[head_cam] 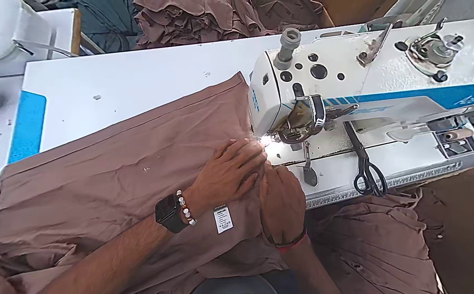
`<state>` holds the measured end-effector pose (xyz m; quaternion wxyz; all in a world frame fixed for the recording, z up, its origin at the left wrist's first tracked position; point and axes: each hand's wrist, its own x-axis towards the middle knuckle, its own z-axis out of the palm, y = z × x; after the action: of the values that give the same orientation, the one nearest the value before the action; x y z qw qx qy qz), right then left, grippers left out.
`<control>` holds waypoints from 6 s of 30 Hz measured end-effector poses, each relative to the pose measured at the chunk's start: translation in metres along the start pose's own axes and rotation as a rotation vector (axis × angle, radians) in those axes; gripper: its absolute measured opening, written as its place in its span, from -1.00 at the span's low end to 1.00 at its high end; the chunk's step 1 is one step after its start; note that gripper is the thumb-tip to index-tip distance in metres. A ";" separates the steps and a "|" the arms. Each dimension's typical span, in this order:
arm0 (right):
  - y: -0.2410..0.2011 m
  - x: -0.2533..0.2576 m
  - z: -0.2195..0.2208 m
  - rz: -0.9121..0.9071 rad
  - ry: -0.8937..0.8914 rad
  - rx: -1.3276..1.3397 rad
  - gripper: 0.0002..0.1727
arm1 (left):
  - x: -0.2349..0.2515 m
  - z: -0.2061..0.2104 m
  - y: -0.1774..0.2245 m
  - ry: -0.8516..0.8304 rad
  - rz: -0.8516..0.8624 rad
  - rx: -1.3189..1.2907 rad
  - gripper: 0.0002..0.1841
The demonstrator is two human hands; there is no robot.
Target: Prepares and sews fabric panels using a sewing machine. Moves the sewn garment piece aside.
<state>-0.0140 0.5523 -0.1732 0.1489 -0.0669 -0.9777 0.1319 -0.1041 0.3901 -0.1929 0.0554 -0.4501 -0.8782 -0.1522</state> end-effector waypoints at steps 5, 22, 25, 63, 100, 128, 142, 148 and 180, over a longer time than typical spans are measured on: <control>0.009 -0.042 -0.015 -0.114 0.047 0.133 -0.67 | -0.003 -0.003 0.001 -0.003 0.109 -0.097 -0.54; 0.030 -0.037 -0.046 0.084 -0.083 0.132 -0.66 | -0.012 0.000 0.019 0.040 0.046 -0.069 -0.56; 0.024 -0.016 -0.006 0.160 0.086 0.163 -0.74 | -0.011 0.000 0.018 0.050 0.046 -0.060 -0.56; 0.002 0.050 0.012 -0.079 -0.086 -0.243 -0.58 | 0.052 -0.032 -0.087 0.056 0.306 0.138 -0.69; 0.019 -0.016 -0.004 -0.119 -0.068 0.075 -0.33 | -0.059 -0.122 -0.123 -0.289 -0.438 0.190 -0.14; 0.022 0.006 0.020 -0.102 0.254 0.023 -0.71 | 0.021 -0.009 -0.037 0.024 0.088 -0.025 -0.56; -0.032 -0.068 -0.031 0.446 -0.267 0.808 -0.41 | -0.001 0.002 -0.001 0.035 -0.133 0.017 -0.47; -0.026 -0.063 -0.056 0.462 -0.139 0.934 -0.50 | 0.006 0.001 -0.002 0.104 -0.120 0.032 -0.59; -0.012 -0.028 -0.012 0.303 -0.073 0.542 -0.49 | 0.006 -0.001 0.004 0.115 -0.088 0.118 -0.60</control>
<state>0.0148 0.5386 -0.1665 0.1050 -0.1652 -0.8906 0.4106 -0.1047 0.3961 -0.1895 0.1254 -0.3976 -0.8999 -0.1281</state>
